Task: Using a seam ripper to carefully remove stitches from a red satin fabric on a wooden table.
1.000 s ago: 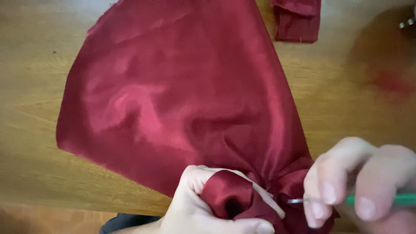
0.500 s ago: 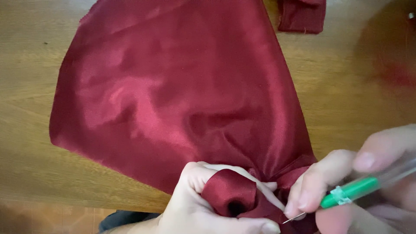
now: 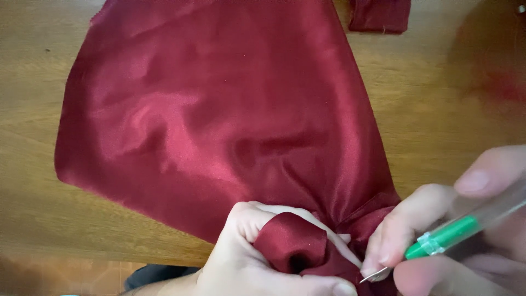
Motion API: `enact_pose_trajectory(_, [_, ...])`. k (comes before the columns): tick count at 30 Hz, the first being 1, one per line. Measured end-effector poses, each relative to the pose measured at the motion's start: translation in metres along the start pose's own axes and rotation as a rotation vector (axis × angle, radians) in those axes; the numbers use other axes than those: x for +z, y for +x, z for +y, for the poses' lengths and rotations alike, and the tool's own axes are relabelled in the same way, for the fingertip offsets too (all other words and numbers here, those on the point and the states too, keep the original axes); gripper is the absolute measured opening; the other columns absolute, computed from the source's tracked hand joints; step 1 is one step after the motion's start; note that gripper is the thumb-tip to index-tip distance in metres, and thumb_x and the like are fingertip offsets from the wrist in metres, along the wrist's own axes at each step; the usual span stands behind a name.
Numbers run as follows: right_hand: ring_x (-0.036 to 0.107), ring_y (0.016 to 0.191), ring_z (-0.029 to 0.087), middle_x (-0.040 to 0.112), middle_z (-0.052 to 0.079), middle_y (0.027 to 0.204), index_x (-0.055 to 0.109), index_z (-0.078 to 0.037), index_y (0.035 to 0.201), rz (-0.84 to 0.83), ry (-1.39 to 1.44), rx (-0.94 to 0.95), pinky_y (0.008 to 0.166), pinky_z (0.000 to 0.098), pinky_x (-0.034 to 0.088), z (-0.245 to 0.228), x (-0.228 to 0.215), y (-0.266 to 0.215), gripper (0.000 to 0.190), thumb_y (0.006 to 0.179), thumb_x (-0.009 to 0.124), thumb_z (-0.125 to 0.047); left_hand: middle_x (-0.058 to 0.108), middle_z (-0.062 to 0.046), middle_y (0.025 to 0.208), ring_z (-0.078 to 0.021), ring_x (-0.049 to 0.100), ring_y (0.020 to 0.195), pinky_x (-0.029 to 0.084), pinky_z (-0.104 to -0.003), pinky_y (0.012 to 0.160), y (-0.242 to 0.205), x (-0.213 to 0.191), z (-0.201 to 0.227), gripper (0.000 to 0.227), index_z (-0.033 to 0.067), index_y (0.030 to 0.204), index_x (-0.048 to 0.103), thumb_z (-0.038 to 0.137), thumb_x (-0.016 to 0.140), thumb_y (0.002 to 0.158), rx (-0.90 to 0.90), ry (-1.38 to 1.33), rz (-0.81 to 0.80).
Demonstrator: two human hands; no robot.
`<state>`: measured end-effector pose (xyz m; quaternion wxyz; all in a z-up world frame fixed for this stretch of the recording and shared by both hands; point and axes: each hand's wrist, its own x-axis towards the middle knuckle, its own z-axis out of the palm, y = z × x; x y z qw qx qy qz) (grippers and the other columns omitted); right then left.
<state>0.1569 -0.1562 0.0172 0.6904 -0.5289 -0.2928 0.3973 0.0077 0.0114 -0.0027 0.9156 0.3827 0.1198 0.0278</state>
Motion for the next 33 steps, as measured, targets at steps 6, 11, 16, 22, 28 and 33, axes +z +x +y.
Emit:
enact_pose_trajectory(6, [0.082, 0.058, 0.024, 0.071, 0.014, 0.076, 0.037, -0.019, 0.131, 0.09, -0.082, 0.024, 0.063, 0.0303, 0.078, -0.001, 0.007, -0.007, 0.058, 0.086, 0.072, -0.006, 0.075, -0.008, 0.099, -0.0121, 0.073, 0.094, 0.062, -0.031, 0.108, 0.0, -0.001, -0.002, 0.017, 0.0037, 0.096, 0.073, 0.016, 0.078, 0.086, 0.015, 0.032, 0.002])
enact_pose_trajectory(11, [0.086, 0.066, 0.026, 0.075, 0.016, 0.082, 0.037, -0.02, 0.132, -0.02, -0.082, 0.091, 0.068, 0.0321, 0.08, -0.011, -0.008, -0.004, 0.057, 0.089, 0.072, -0.008, 0.075, -0.01, 0.1, -0.0138, 0.073, 0.095, 0.063, -0.031, 0.108, 0.0, 0.0, -0.002, 0.018, 0.0027, 0.097, 0.073, 0.016, 0.078, 0.086, 0.017, -0.002, 0.004])
enact_pose_trajectory(16, [0.084, 0.062, 0.021, 0.075, 0.013, 0.076, 0.039, -0.021, 0.131, -0.032, -0.142, 0.077, 0.065, 0.0262, 0.078, -0.01, -0.001, 0.001, 0.067, 0.079, 0.076, 0.001, 0.074, -0.011, 0.1, -0.0159, 0.073, 0.095, 0.064, -0.032, 0.105, 0.001, 0.002, -0.003, 0.016, 0.0001, 0.095, 0.072, 0.013, 0.078, 0.087, 0.031, -0.068, 0.0])
enact_pose_trajectory(22, [0.072, 0.048, 0.016, 0.074, 0.012, 0.065, 0.046, -0.017, 0.122, 0.066, -0.115, 0.214, 0.048, 0.0233, 0.065, -0.011, 0.01, 0.015, 0.061, 0.074, 0.081, -0.004, 0.075, -0.008, 0.099, -0.013, 0.074, 0.094, 0.062, -0.029, 0.109, 0.0, 0.004, -0.003, 0.014, 0.0044, 0.095, 0.074, 0.011, 0.079, 0.084, 0.015, 0.037, 0.024])
enact_pose_trajectory(28, [0.074, 0.033, 0.012, 0.078, 0.006, 0.055, 0.044, -0.023, 0.127, 0.057, -0.333, 0.458, 0.03, 0.0163, 0.06, -0.011, -0.001, 0.023, 0.074, 0.066, 0.086, -0.016, 0.074, -0.016, 0.098, -0.0237, 0.074, 0.092, 0.066, -0.032, 0.085, 0.002, 0.005, -0.002, 0.014, -0.0034, 0.094, 0.071, 0.008, 0.077, 0.087, 0.062, -0.006, -0.006])
enact_pose_trajectory(33, [0.074, 0.038, 0.013, 0.081, 0.005, 0.055, 0.054, -0.018, 0.123, 0.069, -0.384, 0.52, 0.032, 0.0215, 0.054, -0.01, -0.003, 0.02, 0.071, 0.062, 0.09, -0.019, 0.074, -0.015, 0.095, -0.0158, 0.071, 0.082, 0.06, -0.025, 0.071, 0.0, 0.003, -0.005, 0.02, -0.0047, 0.099, 0.071, 0.006, 0.079, 0.083, 0.056, 0.061, 0.013])
